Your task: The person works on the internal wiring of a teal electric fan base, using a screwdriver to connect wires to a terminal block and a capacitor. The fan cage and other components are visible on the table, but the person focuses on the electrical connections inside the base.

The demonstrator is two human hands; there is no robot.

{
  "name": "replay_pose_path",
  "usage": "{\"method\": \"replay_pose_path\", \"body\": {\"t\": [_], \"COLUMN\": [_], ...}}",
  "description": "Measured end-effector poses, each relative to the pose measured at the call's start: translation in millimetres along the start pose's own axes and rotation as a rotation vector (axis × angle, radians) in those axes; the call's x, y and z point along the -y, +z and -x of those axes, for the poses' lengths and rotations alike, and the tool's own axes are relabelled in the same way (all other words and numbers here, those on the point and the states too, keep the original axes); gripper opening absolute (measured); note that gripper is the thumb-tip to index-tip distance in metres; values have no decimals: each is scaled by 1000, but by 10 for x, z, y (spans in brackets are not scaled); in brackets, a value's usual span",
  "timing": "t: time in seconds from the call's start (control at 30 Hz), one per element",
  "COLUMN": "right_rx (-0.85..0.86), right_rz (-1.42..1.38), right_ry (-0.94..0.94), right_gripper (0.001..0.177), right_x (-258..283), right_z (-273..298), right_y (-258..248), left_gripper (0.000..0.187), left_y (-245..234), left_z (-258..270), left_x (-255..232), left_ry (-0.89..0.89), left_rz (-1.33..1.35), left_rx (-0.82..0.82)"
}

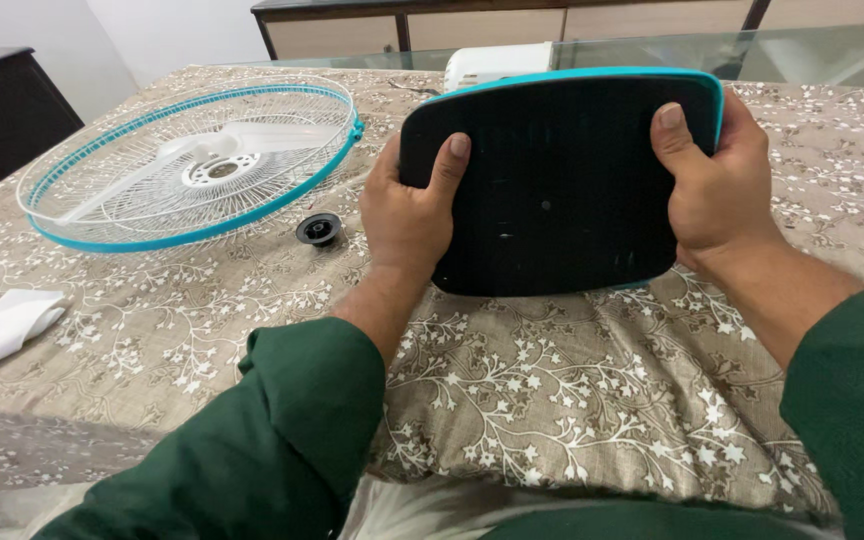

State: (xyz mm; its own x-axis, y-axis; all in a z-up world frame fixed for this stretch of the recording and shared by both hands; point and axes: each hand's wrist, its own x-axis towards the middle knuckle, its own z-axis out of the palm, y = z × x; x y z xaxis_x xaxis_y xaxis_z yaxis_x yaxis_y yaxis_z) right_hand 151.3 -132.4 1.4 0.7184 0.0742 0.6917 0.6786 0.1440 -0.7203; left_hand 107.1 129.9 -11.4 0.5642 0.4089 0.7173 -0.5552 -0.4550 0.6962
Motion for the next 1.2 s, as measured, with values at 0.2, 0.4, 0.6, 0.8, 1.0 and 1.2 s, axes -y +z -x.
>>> {"method": "replay_pose_path", "body": {"t": [0.2,0.4,0.6,0.8,1.0,1.2], "right_rx": [-22,-21,0,-14,32,55], "right_rz": [104,292,182,265,193,313], "right_ry": [-49,-97,-58,106,285,202], "right_gripper": [35,36,47,56,71,66], "right_x": [-42,-96,-141,-16,151,189], "right_z": [-3,-95,-24,139,231,135], "right_y": [-26,-153,-155,-188,-118,-181], "left_gripper": [57,60,69,86,67,62], "left_y": [-8,66,-25,-214,-203,-142], "left_z": [-76,-83,40,233,197,112], "left_x": [-9,-20,4,-33,-119,-151], "left_ry": [-1,-26,-30,-111,-104,-46], "left_rz": [13,-47,-25,6,-138,-221], "left_rx": [43,24,145,443,397,388]}}
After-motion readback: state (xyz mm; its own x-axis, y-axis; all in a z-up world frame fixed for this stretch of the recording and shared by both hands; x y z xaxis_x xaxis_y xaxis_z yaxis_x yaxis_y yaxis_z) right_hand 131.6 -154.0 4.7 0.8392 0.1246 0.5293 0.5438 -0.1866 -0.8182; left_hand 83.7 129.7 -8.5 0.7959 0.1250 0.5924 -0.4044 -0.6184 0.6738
